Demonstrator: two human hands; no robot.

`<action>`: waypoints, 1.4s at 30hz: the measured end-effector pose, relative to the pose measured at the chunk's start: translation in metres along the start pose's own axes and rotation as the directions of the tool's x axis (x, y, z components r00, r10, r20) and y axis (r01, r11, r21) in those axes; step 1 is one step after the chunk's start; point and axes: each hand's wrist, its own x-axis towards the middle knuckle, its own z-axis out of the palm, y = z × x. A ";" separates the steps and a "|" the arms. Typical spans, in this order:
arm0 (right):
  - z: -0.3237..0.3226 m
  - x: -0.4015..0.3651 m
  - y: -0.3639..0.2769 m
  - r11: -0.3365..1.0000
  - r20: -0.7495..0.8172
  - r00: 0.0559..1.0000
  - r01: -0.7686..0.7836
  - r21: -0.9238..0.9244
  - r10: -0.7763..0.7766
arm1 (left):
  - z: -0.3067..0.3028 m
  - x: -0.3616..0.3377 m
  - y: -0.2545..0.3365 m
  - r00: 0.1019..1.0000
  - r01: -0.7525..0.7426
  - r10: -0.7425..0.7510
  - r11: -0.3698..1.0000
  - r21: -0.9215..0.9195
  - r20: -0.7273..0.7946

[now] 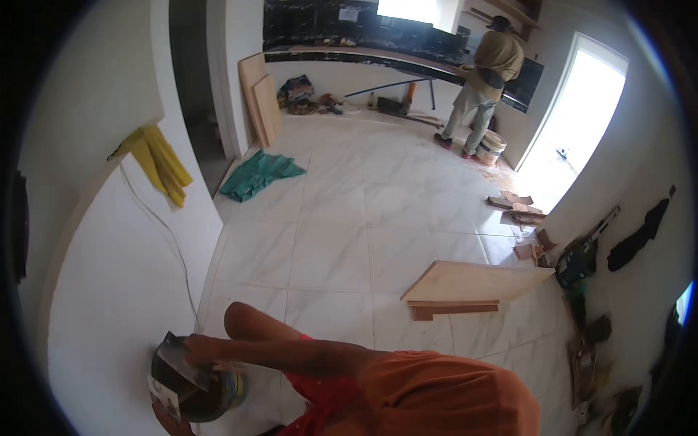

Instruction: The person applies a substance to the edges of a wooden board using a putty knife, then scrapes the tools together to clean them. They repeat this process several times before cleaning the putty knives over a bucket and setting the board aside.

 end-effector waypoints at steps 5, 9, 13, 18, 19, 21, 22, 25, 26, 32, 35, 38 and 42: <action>-0.053 -0.052 -0.071 0.945 0.249 0.967 0.137 -0.297 -0.062 | 0.012 -0.007 -0.010 0.999 0.023 -0.027 0.979 -0.203 -0.019; -0.092 -0.110 -0.131 0.652 0.343 0.921 0.375 -0.659 -0.183 | 0.013 -0.004 -0.009 0.998 0.060 -0.063 0.959 -0.276 -0.001; -0.142 -0.195 -0.192 0.417 0.210 0.928 0.330 -0.847 -0.309 | 0.019 0.003 -0.017 0.999 -0.035 0.031 0.982 -0.185 -0.025; -0.172 -0.280 -0.272 0.114 -0.009 0.963 0.023 -0.993 -0.271 | 0.054 0.020 0.117 0.872 0.420 -0.489 0.745 -0.518 0.005; -0.173 -0.288 -0.286 0.121 -0.078 0.968 -0.050 -0.991 -0.238 | 0.058 0.026 0.141 0.804 0.504 -0.595 0.665 -0.552 0.018; -0.162 -0.297 -0.306 -0.017 -0.222 0.951 -0.231 -0.973 -0.216 | 0.061 0.024 0.109 0.908 0.365 -0.415 0.717 -0.594 0.056; -0.157 -0.302 -0.314 -0.075 -0.275 0.941 -0.294 -0.953 -0.199 | 0.063 0.022 0.081 0.945 0.295 -0.319 0.733 -0.613 0.074; -0.158 -0.306 -0.321 -0.138 -0.290 0.941 -0.315 -0.939 -0.175 | 0.069 0.024 0.046 0.918 0.349 -0.393 0.749 -0.564 0.046; -0.159 -0.305 -0.320 -0.139 -0.278 0.947 -0.301 -0.943 -0.160 | 0.067 0.025 0.060 0.892 0.391 -0.449 0.720 -0.573 0.046; -0.169 -0.286 -0.324 -0.169 -0.122 0.990 -0.134 -0.976 -0.076 | 0.060 0.016 0.050 0.998 -0.057 0.050 0.977 -0.204 -0.037; -0.177 -0.276 -0.324 -0.162 -0.050 0.998 -0.057 -0.985 -0.047 | 0.056 0.015 0.051 0.958 0.252 -0.288 0.809 -0.531 0.017; -0.181 -0.270 -0.321 -0.162 -0.009 1.000 -0.013 -0.987 -0.028 | 0.053 0.019 0.058 0.900 0.366 -0.430 0.660 -0.656 0.069; -0.178 -0.266 -0.323 -0.167 0.029 0.999 0.025 -0.986 -0.018 | 0.052 0.019 0.063 0.850 0.422 -0.511 0.518 -0.744 0.126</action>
